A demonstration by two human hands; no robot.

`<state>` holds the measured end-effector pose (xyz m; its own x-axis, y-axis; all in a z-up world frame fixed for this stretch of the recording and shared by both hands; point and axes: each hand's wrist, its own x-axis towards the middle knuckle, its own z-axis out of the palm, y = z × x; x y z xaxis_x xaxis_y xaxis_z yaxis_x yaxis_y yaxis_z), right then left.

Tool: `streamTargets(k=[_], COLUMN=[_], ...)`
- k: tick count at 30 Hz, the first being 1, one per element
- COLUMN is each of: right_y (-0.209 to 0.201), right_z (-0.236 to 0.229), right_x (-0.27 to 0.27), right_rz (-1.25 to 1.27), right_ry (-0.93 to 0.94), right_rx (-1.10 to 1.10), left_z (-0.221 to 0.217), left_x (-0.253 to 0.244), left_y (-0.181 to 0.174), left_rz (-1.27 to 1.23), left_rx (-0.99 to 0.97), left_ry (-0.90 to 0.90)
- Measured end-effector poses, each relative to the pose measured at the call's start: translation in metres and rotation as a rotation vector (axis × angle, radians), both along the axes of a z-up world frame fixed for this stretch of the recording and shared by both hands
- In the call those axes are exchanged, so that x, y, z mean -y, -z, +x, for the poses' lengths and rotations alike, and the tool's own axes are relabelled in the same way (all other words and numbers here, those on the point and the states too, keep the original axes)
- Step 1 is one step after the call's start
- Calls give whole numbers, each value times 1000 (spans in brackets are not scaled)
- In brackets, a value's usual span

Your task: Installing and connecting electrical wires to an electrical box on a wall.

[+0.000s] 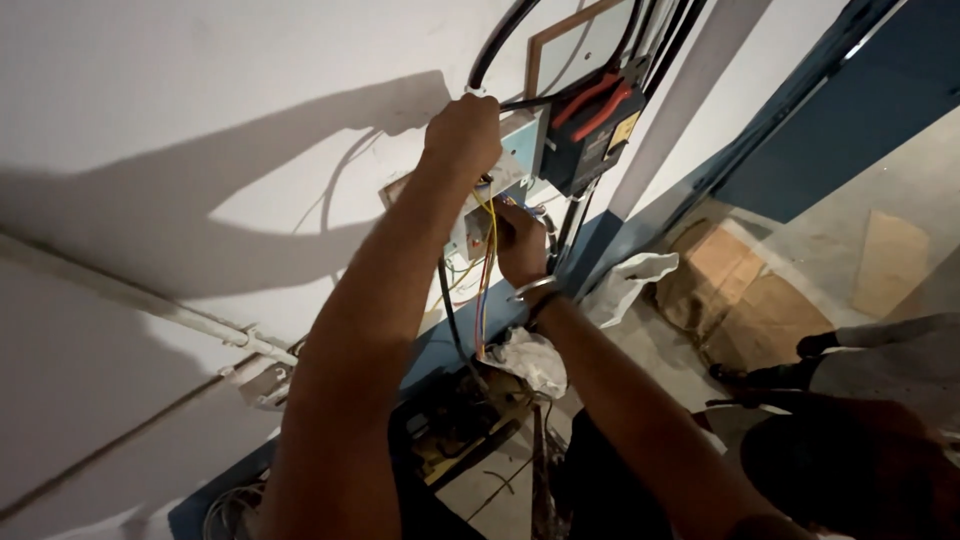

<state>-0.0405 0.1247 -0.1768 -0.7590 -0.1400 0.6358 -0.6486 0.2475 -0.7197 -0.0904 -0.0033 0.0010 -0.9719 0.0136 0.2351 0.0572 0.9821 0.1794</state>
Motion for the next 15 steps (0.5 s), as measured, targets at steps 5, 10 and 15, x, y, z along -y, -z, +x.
streamTargets(k=[5, 10, 15], right_y=[-29, 19, 41], right_z=[11, -18, -23], right_x=[9, 29, 10], right_rz=[29, 20, 47], right_ry=[5, 85, 90], right_rx=[109, 179, 200], left_z=[4, 1, 4], left_x=[1, 7, 15], left_y=[-7, -11, 9], left_rz=[18, 79, 59], left_rx=[95, 135, 143], left_ry=[-32, -67, -65])
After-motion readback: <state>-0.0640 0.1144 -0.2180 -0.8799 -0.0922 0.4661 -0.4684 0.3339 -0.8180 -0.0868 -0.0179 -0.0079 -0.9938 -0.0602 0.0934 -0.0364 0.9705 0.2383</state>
